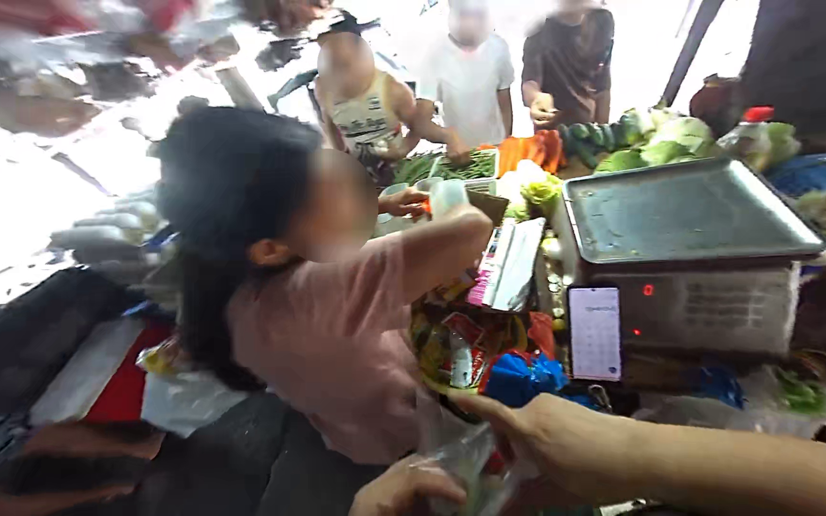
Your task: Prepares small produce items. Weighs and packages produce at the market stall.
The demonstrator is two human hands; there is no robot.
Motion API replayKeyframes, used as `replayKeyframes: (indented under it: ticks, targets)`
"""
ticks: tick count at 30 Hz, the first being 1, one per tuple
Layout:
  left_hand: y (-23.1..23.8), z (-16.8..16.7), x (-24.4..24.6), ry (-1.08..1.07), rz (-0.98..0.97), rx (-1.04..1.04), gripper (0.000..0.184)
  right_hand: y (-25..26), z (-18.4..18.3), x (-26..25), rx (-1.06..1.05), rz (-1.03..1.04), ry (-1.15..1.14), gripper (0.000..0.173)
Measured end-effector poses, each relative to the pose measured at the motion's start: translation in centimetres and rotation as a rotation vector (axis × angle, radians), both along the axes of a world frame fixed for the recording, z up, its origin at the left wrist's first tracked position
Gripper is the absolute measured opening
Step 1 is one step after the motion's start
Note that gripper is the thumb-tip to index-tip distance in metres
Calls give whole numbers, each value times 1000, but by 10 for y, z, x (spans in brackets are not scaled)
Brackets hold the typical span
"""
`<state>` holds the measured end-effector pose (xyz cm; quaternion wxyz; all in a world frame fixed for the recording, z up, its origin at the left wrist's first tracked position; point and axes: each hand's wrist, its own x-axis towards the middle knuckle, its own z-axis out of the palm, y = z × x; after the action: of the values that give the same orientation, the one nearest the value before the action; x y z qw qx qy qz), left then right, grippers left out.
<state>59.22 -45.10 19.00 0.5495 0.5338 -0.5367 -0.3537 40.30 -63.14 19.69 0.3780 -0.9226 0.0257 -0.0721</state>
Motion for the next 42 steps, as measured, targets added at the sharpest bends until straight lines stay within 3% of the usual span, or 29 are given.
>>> replayKeyframes:
  ticks: [1, 4, 5, 7, 10, 13, 16, 19, 21, 28, 32, 36, 39, 42]
  targets:
    - [-19, 14, -6, -7, -99, -99, 18, -9, 5, -12, 39, -14, -60, 92]
    - [-85, 55, -37, -75, -185, -362, 10, -46, 32, -46, 41, -70, -340, 21]
    - [-108, 65, -45, -87, -141, -443, 14, -65, 51, -58, 20, -134, -414, 9]
    - [-163, 79, -62, 3, -37, -568, 30, -108, 96, -82, -42, -289, -506, 10]
    - [-251, 101, -84, 101, -16, -584, 42, -182, 165, -109, -261, -523, -526, 12]
    - [-329, 112, -106, 163, -33, -433, 46, -257, 221, -125, -418, -760, -454, 17]
    - [-404, 118, -128, 372, -4, -173, 38, -335, 243, -145, -500, -902, -439, 19]
    - [-479, 114, -142, 606, 87, 73, 32, -416, 233, -162, -537, -955, -300, 26]
    - [-526, 102, -144, 684, 127, 186, 39, -461, 212, -166, -479, -1015, -136, 27]
    - [-640, 65, -142, 896, 301, 253, 64, -587, 104, -146, -212, -1194, 223, 31]
    - [-664, 62, -144, 954, 323, 222, 64, -605, 76, -125, -178, -1235, 407, 31]
    - [-683, 53, -140, 965, 303, 158, 28, -614, 69, -112, -207, -1210, 445, 30]
    - [-677, 55, -136, 1002, 275, 197, 39, -628, 62, -102, -268, -1145, 464, 33]
    - [-653, 73, -140, 735, 279, 380, 37, -630, 59, -93, -355, -1091, 437, 35]
